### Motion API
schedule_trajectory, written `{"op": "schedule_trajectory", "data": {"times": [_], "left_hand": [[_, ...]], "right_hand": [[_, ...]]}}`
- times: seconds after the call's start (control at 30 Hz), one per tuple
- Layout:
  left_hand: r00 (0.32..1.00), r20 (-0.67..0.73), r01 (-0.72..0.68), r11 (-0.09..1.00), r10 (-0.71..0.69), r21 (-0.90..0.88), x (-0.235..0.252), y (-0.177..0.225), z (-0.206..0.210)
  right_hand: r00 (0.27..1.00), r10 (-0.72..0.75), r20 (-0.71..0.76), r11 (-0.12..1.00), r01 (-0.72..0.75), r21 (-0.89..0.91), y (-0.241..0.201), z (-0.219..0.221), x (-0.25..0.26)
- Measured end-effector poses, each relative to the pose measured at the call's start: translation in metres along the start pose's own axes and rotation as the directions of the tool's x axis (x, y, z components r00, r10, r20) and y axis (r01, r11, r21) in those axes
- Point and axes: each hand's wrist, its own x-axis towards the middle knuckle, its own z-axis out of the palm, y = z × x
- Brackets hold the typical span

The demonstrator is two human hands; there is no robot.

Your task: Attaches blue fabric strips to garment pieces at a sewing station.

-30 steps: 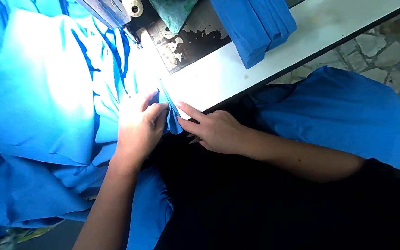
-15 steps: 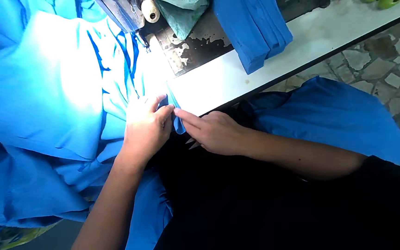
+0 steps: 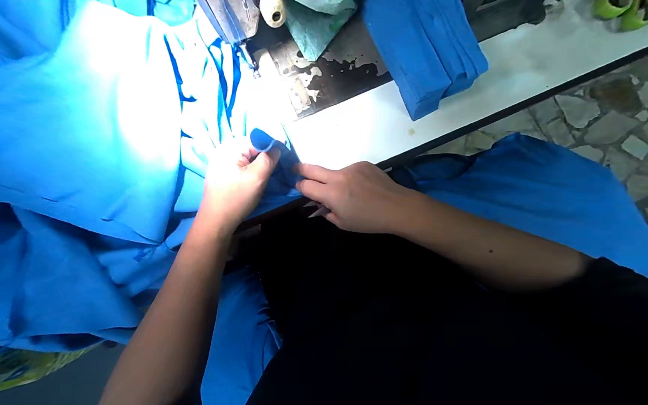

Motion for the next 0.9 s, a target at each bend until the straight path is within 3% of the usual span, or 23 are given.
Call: {"op": "schedule_trajectory", "data": {"times": [0.4,0.67,0.8,0.9], "left_hand": [[0.936,0.119,-0.350,0.857,0.330,0.378,-0.011,-0.010,0.017],[0.910,0.093,-0.400,0.794,0.405,0.457,-0.016,-0.015,0.023],[0.903,0.122,-0.421,0.787,0.413,0.451,-0.013,-0.015,0.022],[0.895,0.124,-0.432,0.764,0.428,0.479,-0.010,-0.014,0.023]], "right_hand": [[0.997,0.069,0.041,0.997,-0.068,-0.021,-0.007,-0.001,-0.006],[0.997,0.073,0.026,0.997,-0.073,0.031,-0.006,-0.001,-0.010],[0.972,0.234,-0.011,0.970,-0.233,0.072,0.016,-0.024,0.004],[0.942,0.324,0.088,0.946,-0.324,-0.013,0.029,-0.042,0.019]]}}
